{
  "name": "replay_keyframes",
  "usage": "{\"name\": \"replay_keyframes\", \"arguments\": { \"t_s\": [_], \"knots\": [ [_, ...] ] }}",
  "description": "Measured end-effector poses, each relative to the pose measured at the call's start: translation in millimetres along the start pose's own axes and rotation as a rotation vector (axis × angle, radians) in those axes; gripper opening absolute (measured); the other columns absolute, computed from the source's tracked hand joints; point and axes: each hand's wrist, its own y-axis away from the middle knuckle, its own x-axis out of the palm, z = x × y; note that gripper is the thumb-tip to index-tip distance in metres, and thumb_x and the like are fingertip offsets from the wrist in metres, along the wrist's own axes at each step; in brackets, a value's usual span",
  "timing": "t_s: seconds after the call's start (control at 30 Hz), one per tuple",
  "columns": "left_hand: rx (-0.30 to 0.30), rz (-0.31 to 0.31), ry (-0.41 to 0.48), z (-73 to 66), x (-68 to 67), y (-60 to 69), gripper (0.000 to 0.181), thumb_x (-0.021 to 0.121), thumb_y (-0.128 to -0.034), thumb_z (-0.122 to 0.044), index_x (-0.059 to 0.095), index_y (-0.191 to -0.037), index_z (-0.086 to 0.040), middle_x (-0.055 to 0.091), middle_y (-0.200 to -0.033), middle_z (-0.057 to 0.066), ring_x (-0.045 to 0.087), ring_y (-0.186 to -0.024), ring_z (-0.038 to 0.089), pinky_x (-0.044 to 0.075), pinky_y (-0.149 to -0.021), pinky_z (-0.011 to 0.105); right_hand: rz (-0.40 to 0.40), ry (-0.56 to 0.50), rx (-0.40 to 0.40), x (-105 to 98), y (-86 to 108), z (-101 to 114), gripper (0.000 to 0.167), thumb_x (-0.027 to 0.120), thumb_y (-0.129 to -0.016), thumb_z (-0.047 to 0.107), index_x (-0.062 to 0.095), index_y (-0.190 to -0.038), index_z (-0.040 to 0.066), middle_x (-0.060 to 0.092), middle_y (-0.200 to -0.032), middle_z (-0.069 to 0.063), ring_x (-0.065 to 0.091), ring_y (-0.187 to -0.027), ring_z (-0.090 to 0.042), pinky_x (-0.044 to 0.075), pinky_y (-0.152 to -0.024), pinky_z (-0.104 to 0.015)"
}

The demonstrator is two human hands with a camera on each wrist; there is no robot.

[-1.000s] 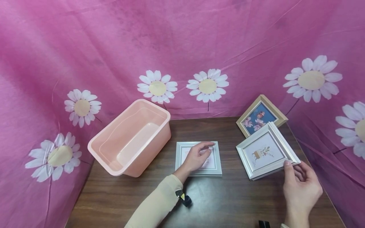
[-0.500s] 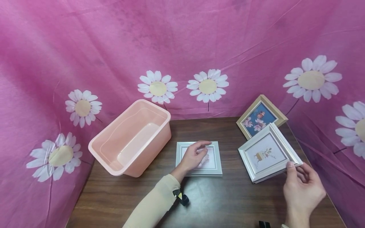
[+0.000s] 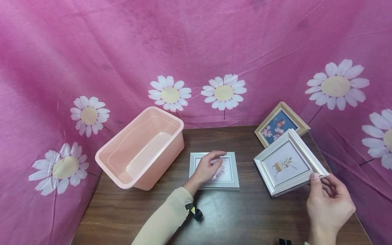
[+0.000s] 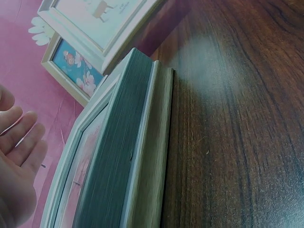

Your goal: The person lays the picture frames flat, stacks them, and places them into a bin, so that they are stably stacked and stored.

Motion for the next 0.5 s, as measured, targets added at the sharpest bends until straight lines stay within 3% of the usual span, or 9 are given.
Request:
{"name": "replay_keyframes", "arguments": {
  "t_s": [0.23, 0.5],
  "knots": [
    [-0.005, -0.007, 0.035, -0.9, -0.7, 0.1, 0.033, 0.062, -0.1048, -0.011, 0.074, -0.135, -0.009, 0.074, -0.139, 0.009, 0.070, -0.130, 0.029, 0.054, -0.116, 0.037, 0.004, -0.049, -0.036, 4, 3.1, 8, 0.022, 0.078, -0.089, -0.006, 0.081, -0.110, 0.001, 0.077, -0.078, 0.019, 0.072, -0.063, 0.006, 0.057, -0.064, -0.007],
    [0.006, -0.021, 0.053, -1.2, -0.4, 0.3, 0.033, 0.062, -0.1044, -0.010, 0.074, -0.134, -0.005, 0.074, -0.138, 0.012, 0.070, -0.130, 0.026, 0.054, -0.114, 0.031, 0.046, -0.084, -0.074, 12, 7.1, 18, 0.022, 0.076, -0.089, -0.008, 0.080, -0.111, -0.004, 0.079, -0.080, 0.017, 0.074, -0.068, 0.005, 0.059, -0.069, -0.009]
  ]
}}
